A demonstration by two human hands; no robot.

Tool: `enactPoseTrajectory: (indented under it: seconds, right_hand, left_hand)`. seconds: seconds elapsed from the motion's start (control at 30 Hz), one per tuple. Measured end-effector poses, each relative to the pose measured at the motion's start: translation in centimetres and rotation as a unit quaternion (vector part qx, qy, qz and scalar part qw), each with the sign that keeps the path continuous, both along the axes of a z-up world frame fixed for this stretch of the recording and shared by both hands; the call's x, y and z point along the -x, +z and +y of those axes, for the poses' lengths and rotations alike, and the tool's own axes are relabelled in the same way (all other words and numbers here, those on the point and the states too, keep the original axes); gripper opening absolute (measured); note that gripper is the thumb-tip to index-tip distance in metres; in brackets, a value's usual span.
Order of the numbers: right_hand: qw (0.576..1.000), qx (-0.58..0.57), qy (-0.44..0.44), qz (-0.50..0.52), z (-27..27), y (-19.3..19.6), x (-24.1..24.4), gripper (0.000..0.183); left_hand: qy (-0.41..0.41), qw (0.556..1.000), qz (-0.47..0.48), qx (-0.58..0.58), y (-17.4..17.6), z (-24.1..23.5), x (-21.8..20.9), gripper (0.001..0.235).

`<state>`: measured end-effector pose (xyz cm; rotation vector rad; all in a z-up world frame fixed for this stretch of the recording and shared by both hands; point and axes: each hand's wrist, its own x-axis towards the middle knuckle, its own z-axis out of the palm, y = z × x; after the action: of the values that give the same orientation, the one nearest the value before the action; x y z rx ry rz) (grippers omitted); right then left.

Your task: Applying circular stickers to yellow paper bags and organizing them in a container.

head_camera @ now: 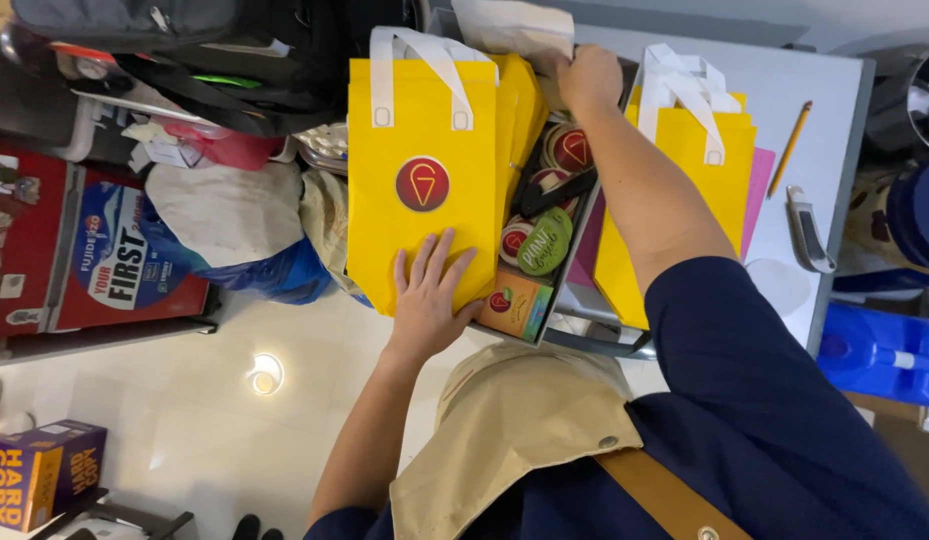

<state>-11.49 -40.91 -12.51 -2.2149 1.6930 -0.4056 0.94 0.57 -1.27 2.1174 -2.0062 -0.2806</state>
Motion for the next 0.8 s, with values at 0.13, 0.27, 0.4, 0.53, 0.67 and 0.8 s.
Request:
enactPoseTrajectory:
  seconds: [0.13,0.27,0.4,0.53,0.67,0.8]
  right_hand:
    - [0.993,0.015,0.012,0.114,-2.3,-0.8,2.0,0.079]
    - [0.987,0.000,-0.007,0.159,-1.7,2.7,2.8,0.073]
    - [0.984,-0.122,0.087,0.096,3.4,9.8,1.8,0.043]
    - [0.953,-0.025,0.285,0.101,2.4,5.9,2.5,0.025]
    - [0.923,0.029,0.335,0.188,1.7,5.2,2.6,0.061]
    - [0.912,-0.115,0.270,0.288,2.4,8.6,2.4,0.060]
  left_hand:
    - [0.000,1.000,0.003,0.017,-0.1,0.2,0.0,0.065]
    - [0.000,1.000,0.003,0.026,-0.1,0.1,0.0,0.066]
    - [0.002,1.000,-0.001,0.025,-0.1,0.0,0.1,0.065]
    - [0.001,0.999,-0.012,0.029,-0.3,-0.2,0.0,0.066]
    - [0.005,1.000,-0.014,0.024,0.1,-0.3,0.1,0.066]
    - [0.004,1.000,-0.015,0.018,0.1,-0.3,0.1,0.067]
